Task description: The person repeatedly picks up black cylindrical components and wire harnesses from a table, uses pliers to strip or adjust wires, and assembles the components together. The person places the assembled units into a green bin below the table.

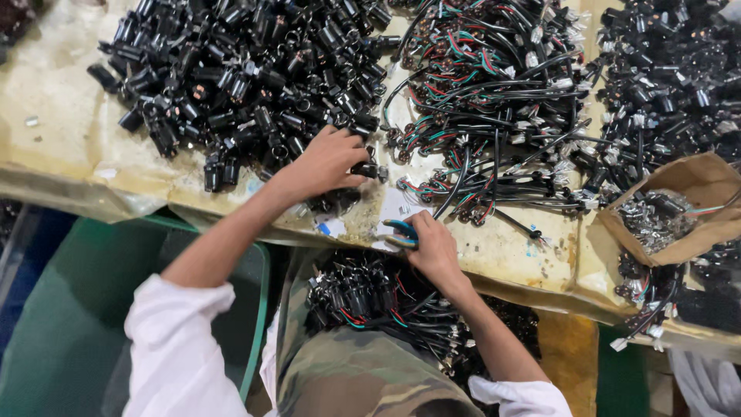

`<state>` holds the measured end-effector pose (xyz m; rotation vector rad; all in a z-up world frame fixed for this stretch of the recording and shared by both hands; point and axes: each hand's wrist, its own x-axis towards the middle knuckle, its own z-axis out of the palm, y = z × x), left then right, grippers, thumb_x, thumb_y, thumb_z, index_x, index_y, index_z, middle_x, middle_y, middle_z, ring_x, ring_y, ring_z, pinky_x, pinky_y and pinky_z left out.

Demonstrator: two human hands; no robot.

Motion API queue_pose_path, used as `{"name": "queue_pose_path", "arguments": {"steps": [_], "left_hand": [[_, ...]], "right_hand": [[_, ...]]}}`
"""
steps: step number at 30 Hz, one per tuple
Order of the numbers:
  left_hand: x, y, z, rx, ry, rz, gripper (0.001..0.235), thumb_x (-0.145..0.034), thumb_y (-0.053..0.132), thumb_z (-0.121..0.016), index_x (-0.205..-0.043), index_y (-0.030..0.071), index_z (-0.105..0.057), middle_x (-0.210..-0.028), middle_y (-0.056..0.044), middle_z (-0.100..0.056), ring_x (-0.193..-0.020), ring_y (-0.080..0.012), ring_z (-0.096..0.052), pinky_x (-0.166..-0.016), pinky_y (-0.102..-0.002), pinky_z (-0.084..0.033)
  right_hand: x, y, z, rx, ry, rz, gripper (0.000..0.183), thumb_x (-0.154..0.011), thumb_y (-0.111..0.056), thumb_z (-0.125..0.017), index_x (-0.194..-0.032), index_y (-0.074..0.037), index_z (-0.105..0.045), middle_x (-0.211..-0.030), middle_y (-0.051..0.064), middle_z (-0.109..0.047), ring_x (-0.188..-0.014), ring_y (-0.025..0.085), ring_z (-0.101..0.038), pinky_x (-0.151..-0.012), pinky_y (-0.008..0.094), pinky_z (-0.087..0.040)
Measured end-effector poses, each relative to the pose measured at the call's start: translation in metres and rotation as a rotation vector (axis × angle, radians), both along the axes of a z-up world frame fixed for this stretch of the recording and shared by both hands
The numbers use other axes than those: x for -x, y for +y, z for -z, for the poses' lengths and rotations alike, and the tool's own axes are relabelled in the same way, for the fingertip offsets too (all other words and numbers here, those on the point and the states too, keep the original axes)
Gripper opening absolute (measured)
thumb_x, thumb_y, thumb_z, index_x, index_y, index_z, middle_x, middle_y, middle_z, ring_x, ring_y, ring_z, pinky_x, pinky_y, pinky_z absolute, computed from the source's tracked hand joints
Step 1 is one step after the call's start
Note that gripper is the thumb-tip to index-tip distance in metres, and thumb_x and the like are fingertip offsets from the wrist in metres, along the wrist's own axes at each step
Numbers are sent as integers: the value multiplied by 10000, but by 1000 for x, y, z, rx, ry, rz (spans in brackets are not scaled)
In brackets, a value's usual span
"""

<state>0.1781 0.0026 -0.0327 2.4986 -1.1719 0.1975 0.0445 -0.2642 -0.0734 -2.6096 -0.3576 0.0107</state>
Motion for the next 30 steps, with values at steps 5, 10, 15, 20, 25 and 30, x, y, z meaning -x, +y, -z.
{"name": "queue_pose_path", "arguments": {"steps": [5,10,15,20,25,30], "left_hand": [[48,-5,-17,594,20,-232,369,-813,304,-886,-1108,113,-773,-917,-38,-628,-868,-232,-595,-785,-363,-450],[79,-42,-10,1069,7,-130,451,-781,272,-905,-1096,107,-628,-1075,-63,-599,-1001,-214,-594,-895,-324,-493],[117,-62,5,1175,788,-102,400,-815,284,-867,-1045,94,-602,-923,47,-605,-784,-53,-519,-684,-237,-413],[153,-56,-1,989,1051,-24,285,-960,269,-754,-1156,81,-666,-914,69,-571,-814,-23,-496,-720,-212,-427],[158,-55,-17,995,765,199,322,-940,264,-835,-1119,78,-643,-1057,27,-737,-987,-57,-710,-871,-225,-566],[160,-61,-25,863,618,166,280,-845,247,-859,-980,63,-697,-872,-21,-655,-796,-85,-614,-706,-242,-480]], "right_hand": [[2,1,1,2,24,-18,310,-748,-160,-806,-1005,-95,-643,-962,111,-646,-876,384,-639,-719,499,-501],[6,8,-1,1,-10,17,303,-842,-283,-829,-913,-68,-627,-898,123,-657,-827,379,-654,-683,505,-490],[6,-16,-24,-478,80,-27,209,-803,-130,-837,-922,-52,-684,-831,61,-722,-755,202,-705,-688,328,-550],[23,-55,-74,-581,-121,-131,217,-819,-28,-826,-910,-54,-630,-890,40,-679,-802,148,-680,-731,269,-530],[36,-54,-110,-731,-159,-340,304,-717,-52,-892,-859,-89,-626,-826,22,-660,-724,146,-647,-674,259,-502],[29,-29,-106,-605,-163,-285,285,-763,-2,-866,-900,-48,-620,-867,61,-668,-792,181,-667,-729,289,-511]]}}
